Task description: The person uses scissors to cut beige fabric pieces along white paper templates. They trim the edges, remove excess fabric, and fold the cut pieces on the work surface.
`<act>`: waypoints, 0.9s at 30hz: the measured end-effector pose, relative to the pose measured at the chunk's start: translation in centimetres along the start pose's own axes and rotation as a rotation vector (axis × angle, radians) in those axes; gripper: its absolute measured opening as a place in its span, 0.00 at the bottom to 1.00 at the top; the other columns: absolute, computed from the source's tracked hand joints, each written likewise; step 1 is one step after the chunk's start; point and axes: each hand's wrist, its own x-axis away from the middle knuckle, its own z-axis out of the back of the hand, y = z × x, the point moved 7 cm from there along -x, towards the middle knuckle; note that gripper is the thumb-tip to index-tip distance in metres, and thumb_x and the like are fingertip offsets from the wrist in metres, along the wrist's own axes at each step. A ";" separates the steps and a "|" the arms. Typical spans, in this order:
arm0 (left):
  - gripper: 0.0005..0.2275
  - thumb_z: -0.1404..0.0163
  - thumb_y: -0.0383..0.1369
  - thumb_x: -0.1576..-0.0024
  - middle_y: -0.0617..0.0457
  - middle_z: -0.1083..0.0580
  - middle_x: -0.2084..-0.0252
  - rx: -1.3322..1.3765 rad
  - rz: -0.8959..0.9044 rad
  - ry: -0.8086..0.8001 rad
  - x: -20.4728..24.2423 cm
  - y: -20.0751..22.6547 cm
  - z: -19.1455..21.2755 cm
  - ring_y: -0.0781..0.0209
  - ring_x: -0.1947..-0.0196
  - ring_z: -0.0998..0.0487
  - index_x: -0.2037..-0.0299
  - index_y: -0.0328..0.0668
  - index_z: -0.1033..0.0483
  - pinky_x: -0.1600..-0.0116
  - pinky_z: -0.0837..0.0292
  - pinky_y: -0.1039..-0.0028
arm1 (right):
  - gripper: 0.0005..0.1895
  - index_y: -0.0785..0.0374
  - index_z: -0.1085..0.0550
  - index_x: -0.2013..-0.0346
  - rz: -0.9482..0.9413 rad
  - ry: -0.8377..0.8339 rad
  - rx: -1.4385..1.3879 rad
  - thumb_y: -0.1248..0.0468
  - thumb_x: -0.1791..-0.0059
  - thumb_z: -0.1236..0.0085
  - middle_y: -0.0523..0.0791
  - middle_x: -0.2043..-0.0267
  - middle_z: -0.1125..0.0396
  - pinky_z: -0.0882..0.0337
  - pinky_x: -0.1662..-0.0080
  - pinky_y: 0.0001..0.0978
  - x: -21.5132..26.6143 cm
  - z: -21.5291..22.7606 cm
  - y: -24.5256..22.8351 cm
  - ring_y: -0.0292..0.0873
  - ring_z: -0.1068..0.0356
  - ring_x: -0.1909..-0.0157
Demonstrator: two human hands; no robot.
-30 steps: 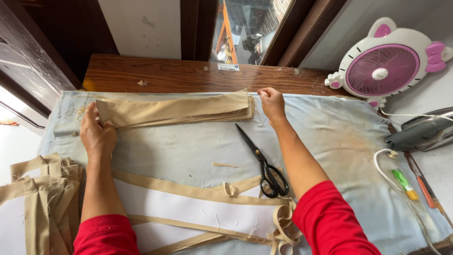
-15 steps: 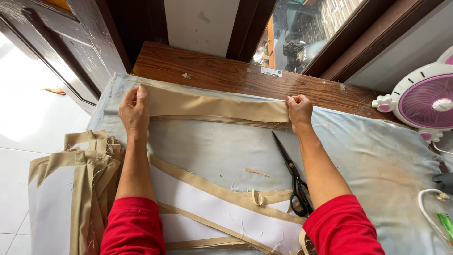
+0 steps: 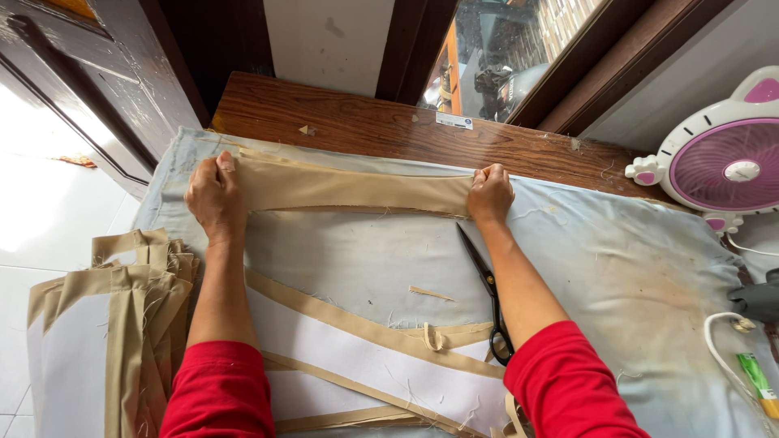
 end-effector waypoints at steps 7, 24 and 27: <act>0.10 0.50 0.39 0.36 0.43 0.26 0.68 -0.073 -0.009 -0.114 -1.9 -0.2 -2.6 0.38 0.63 0.21 0.63 0.44 0.23 0.55 0.27 0.52 | 0.07 0.53 0.33 0.63 0.035 0.102 -0.002 0.56 0.46 0.48 0.48 0.60 0.32 0.31 0.49 0.58 0.7 0.5 -0.4 0.60 0.28 0.52; 0.06 0.44 0.37 0.35 0.56 0.33 0.60 -0.463 -0.329 -0.031 0.6 0.0 -3.0 0.52 0.61 0.26 0.63 0.51 0.18 0.65 0.27 0.64 | 0.06 0.54 0.26 0.68 0.210 0.111 -0.111 0.60 0.48 0.41 0.46 0.64 0.35 0.26 0.52 0.47 0.6 -0.2 2.2 0.58 0.27 0.57; 0.12 0.51 0.41 0.36 0.54 0.30 0.60 -0.475 -0.325 -0.128 1.0 0.7 -2.1 0.49 0.60 0.26 0.51 0.54 0.14 0.59 0.29 0.61 | 0.11 0.50 0.20 0.54 0.372 0.049 -0.117 0.66 0.50 0.41 0.46 0.59 0.33 0.28 0.45 0.40 1.0 -0.6 3.9 0.51 0.28 0.49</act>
